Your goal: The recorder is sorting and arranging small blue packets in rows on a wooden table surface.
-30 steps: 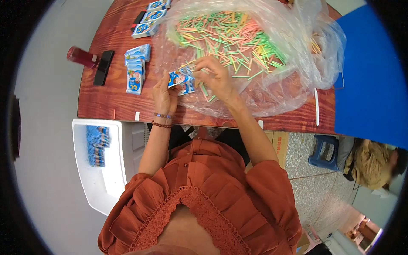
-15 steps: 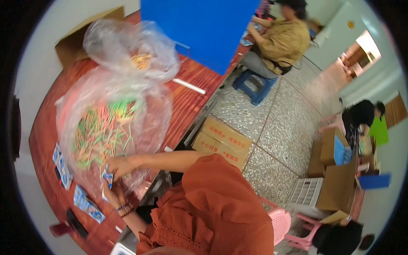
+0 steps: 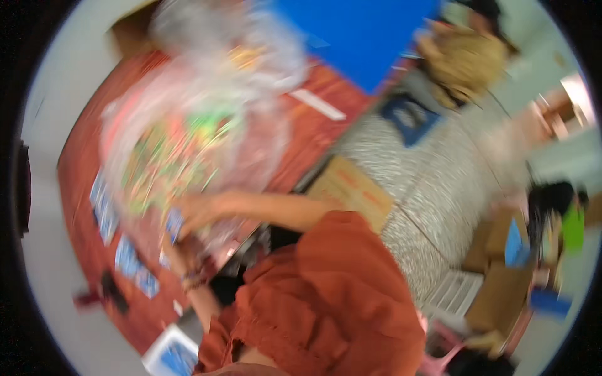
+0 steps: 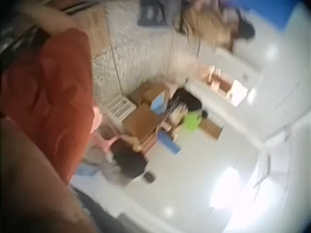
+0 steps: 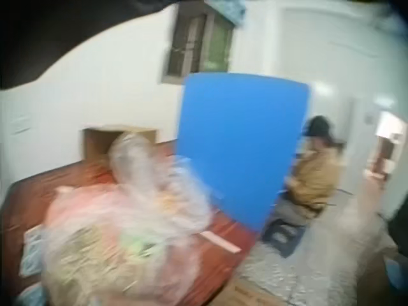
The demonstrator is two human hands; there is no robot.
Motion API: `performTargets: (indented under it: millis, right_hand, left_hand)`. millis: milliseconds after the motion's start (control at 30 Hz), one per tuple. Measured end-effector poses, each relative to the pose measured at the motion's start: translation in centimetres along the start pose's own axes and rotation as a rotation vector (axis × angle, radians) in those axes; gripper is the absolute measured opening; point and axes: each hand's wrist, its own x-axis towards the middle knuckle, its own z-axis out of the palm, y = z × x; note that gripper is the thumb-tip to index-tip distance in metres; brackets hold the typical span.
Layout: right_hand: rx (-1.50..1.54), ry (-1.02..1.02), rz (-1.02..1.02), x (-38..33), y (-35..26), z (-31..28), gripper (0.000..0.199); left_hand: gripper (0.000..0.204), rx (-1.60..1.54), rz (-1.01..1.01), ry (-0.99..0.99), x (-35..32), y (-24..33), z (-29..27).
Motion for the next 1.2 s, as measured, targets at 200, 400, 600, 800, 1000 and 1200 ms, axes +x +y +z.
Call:
performTargets:
  millis: [200,400,600,800,1000,1200]
  right_hand:
    - [-0.113,-0.198,-0.284,1.3,2.0,-2.7,0.025]
    - [-0.152,0.008,0.033,13.5,3.1,-2.5,0.026]
    - [-1.042,0.145,-0.16,23.0,5.5,-0.1,0.044]
    - [-1.062,-0.118,0.196,23.2,4.3,1.0,0.045]
    - [-1.111,-0.087,0.09,22.4,5.3,1.1,0.027]
    - [-1.141,-0.094,0.095,21.0,5.5,0.0,0.033]
  left_hand:
    - [0.026,0.013,0.173,0.419,-0.6,0.5,1.0]
    - [0.029,-0.004,0.357,0.526,-3.3,3.6,-2.8]
    - [0.023,-0.078,0.302,0.493,-3.2,2.5,-4.1]
    - [0.022,-0.114,0.307,0.556,-2.8,3.6,-4.3]
    - [0.022,-0.147,0.285,0.552,-2.3,3.4,-4.3]
    - [0.021,-0.17,0.292,0.548,-2.8,3.9,-3.8]
